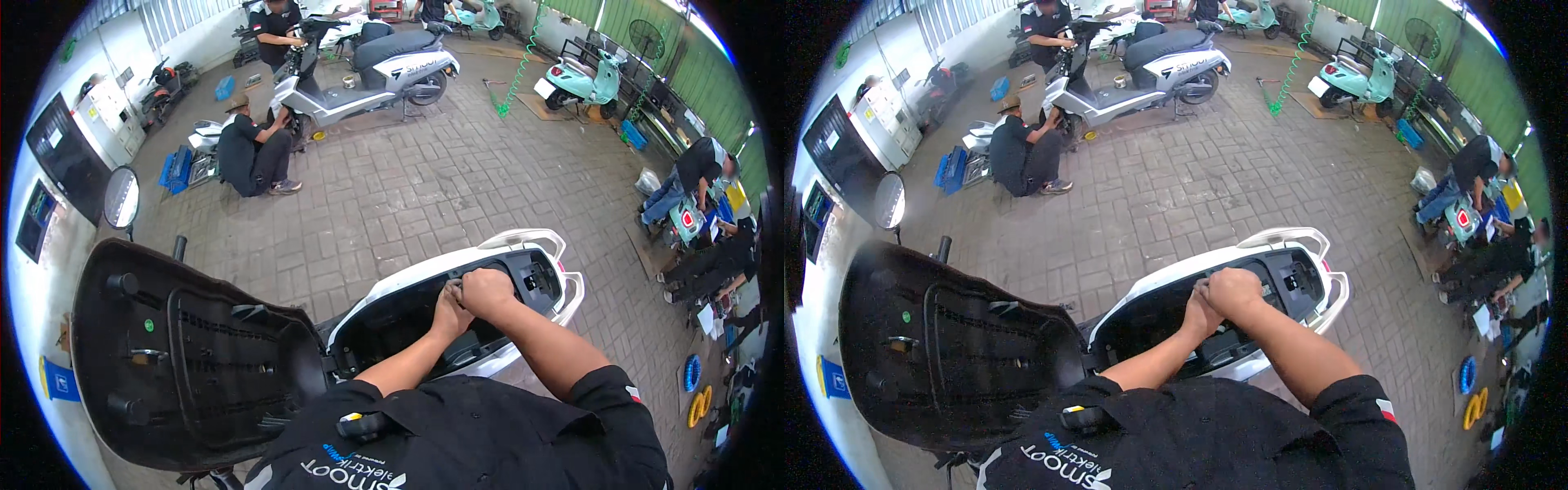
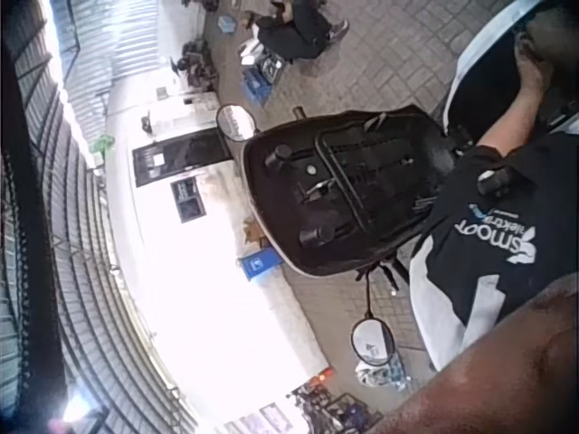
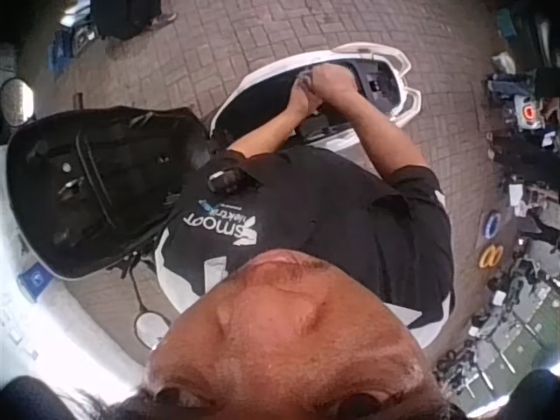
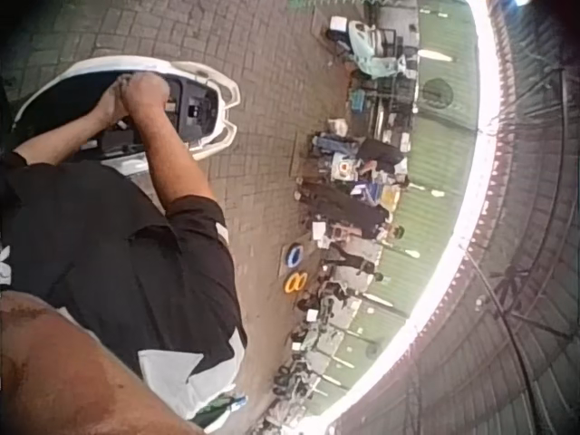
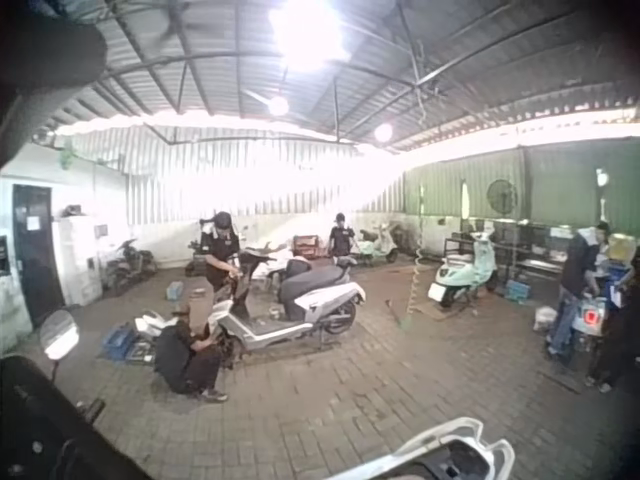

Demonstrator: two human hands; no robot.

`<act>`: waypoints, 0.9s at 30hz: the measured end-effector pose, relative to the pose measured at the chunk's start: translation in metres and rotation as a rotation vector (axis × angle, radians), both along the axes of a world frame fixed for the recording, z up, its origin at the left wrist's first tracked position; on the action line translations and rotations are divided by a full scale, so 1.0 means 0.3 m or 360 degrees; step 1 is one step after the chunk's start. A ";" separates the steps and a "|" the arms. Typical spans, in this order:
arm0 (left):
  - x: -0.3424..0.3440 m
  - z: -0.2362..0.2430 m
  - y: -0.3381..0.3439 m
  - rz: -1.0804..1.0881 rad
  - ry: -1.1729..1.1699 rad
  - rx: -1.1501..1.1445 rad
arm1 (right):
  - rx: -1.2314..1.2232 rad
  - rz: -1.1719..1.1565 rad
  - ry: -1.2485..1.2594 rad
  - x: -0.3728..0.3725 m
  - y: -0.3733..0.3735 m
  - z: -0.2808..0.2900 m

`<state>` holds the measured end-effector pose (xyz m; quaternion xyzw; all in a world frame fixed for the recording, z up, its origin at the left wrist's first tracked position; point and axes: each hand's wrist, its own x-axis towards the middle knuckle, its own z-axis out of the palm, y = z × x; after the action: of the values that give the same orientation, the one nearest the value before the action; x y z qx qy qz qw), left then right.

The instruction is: The person places a brown seat onto the frame of a white electric scooter, opens the compartment, and uses a screwdriver to secure internal electrical connections and wiring.

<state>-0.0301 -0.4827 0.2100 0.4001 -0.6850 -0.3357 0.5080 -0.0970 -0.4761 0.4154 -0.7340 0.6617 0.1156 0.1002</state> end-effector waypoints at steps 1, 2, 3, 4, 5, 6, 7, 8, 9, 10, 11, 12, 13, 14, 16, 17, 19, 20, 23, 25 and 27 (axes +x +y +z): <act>0.006 -0.055 -0.027 0.0141 -0.0089 -0.0191 | -0.0012 0.0024 -0.0002 0.020 -0.004 0.011; 0.007 -0.070 -0.045 -0.0034 -0.0102 0.0061 | 0.0009 0.0059 0.0028 0.013 -0.007 0.008; 0.019 -0.083 -0.060 -0.0201 -0.0118 0.0311 | 0.0027 0.0104 0.0053 0.013 -0.010 0.011; -0.029 -0.009 -0.045 -0.0344 0.0182 0.0453 | 0.0055 0.0028 0.0102 -0.067 -0.001 -0.007; -0.040 0.086 -0.035 -0.0453 0.0462 0.0592 | 0.0106 0.0188 0.0084 -0.131 0.012 -0.013; -0.001 0.089 -0.072 -0.0678 0.0069 0.0395 | 0.0124 0.0426 0.0041 -0.118 0.010 0.011; 0.044 0.088 -0.106 -0.0897 -0.0339 0.0213 | 0.0126 0.0450 0.0028 -0.110 -0.001 0.000; 0.060 0.104 -0.123 -0.1016 -0.0245 0.0365 | 0.0131 0.0527 0.0013 -0.119 -0.009 -0.009; 0.074 0.121 -0.143 -0.1125 -0.0154 0.0522 | 0.0138 0.0603 -0.0003 -0.124 -0.015 -0.015; 0.087 0.136 -0.155 -0.1119 -0.0257 0.0604 | 0.0129 0.0598 -0.0001 -0.114 -0.021 0.003; 0.103 0.158 -0.172 -0.1114 -0.0360 0.0687 | 0.0132 0.0602 -0.0005 -0.116 -0.027 -0.004; 0.115 0.165 -0.182 -0.1112 -0.0361 0.0693 | 0.0084 0.0685 -0.0019 -0.123 -0.033 -0.019; 0.127 0.162 -0.192 -0.1156 -0.0513 0.0691 | 0.0033 0.0771 -0.0034 -0.127 -0.039 -0.033; 0.136 0.157 -0.191 -0.1201 -0.0666 0.0689 | 0.0037 0.0776 -0.0039 -0.133 -0.044 -0.052; 0.137 0.135 -0.139 -0.1032 -0.0391 0.0608 | -0.0142 0.0921 0.0043 -0.149 -0.043 -0.090; 0.126 0.168 -0.109 -0.0872 -0.0120 0.0523 | -0.0121 0.0905 0.0040 -0.165 -0.038 -0.102; 0.114 0.145 -0.048 -0.0535 0.0092 0.0518 | -0.0251 0.0786 0.0136 -0.147 -0.034 -0.091; 0.088 0.166 -0.010 -0.0418 0.0190 0.0626 | -0.0179 0.0543 0.0121 -0.139 -0.027 -0.089; 0.015 0.193 0.068 0.0090 0.0267 0.0043 | -0.0119 0.0144 0.0005 -0.040 -0.018 -0.074; -0.008 0.167 0.037 0.0104 0.0247 -0.0021 | -0.0096 0.0179 0.0063 -0.019 -0.033 -0.076; 0.034 0.155 -0.029 -0.0275 0.0534 0.0387 | -0.0053 0.0355 0.0013 -0.041 -0.041 -0.015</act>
<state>-0.0199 -0.4915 0.2565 0.3368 -0.5770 -0.5199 0.5323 -0.1094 -0.4884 0.4109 -0.8042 0.5782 0.1179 0.0718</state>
